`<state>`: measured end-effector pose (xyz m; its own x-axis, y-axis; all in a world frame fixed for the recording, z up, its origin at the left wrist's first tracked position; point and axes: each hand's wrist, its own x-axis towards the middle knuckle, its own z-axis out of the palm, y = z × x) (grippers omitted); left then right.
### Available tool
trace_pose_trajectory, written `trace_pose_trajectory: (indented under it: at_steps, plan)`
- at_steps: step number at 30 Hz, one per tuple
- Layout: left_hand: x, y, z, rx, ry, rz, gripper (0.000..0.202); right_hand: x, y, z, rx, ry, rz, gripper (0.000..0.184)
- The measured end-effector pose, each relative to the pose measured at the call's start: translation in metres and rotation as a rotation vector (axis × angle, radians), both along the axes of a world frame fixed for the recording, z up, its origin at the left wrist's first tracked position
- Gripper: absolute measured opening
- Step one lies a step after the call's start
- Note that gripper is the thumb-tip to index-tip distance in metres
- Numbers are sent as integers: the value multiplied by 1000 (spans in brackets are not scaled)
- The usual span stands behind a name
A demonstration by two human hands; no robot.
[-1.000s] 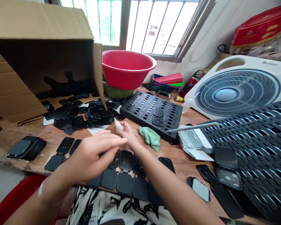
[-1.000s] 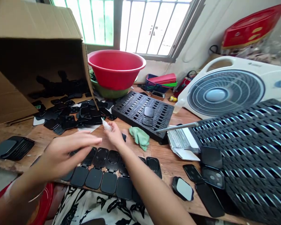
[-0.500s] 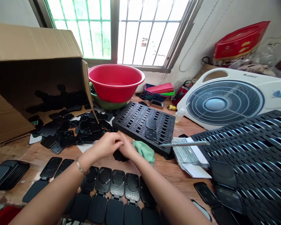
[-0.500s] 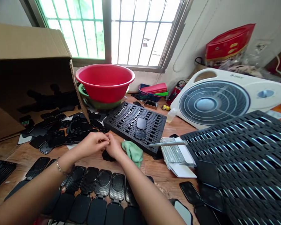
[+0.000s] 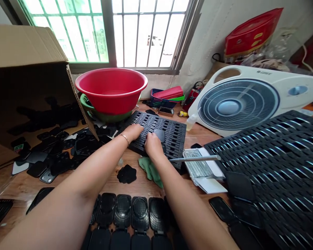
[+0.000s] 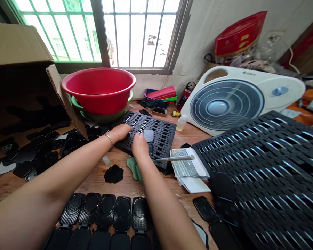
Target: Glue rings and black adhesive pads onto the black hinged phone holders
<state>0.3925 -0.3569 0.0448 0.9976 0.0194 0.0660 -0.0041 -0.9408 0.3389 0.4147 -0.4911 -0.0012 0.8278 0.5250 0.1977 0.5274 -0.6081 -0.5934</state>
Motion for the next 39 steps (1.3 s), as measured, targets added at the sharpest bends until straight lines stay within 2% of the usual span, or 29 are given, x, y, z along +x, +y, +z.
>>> trace_pose_trajectory:
  at_steps: [2, 4, 6, 9, 12, 14, 16, 18, 20, 23, 25, 28, 33, 39]
  plan:
    - [-3, -3, -2, 96, 34, -7, 24, 1, 0, -1, -22, -9, 0, 29]
    - [-5, -6, 2, 171, 38, -13, 31, 3, 1, -2, -31, -14, 0, 29]
    - [-7, -8, 13, 227, 19, -12, 35, 6, 3, 1, -22, -15, -7, 27]
    - [-17, -11, 41, 286, -48, 24, 20, 6, 3, 12, 29, -18, -19, 21]
    - [-55, -21, 67, 302, -130, 62, 20, -13, -20, 30, 108, -30, -6, 18]
    - [-98, -33, 71, 284, -161, 40, 17, -37, -54, 40, 170, -59, 65, 15]
    - [-147, -50, 63, 213, -208, -73, 18, -69, -101, 42, 301, -179, 272, 12]
    - [-192, -69, 45, 102, -224, -204, 18, -100, -151, 33, 286, -241, 328, 11]
    - [-224, -87, 23, 29, -255, -255, 22, -126, -195, 13, 243, -251, 250, 13]
    - [-242, -111, -6, -28, -302, -270, 23, -145, -233, -24, 164, -268, 148, 11]
    - [-243, -124, -18, -22, -314, -278, 23, -149, -240, -43, 103, -292, 129, 12]
    - [-242, -135, -29, 6, -303, -285, 22, -150, -235, -56, 4, -304, 128, 17]
    - [-248, -140, -37, 28, -290, -291, 24, -151, -229, -57, -138, -289, 136, 20]
    - [-253, -138, -38, 49, -322, -290, 28, -149, -230, -60, -124, -266, 157, 19]
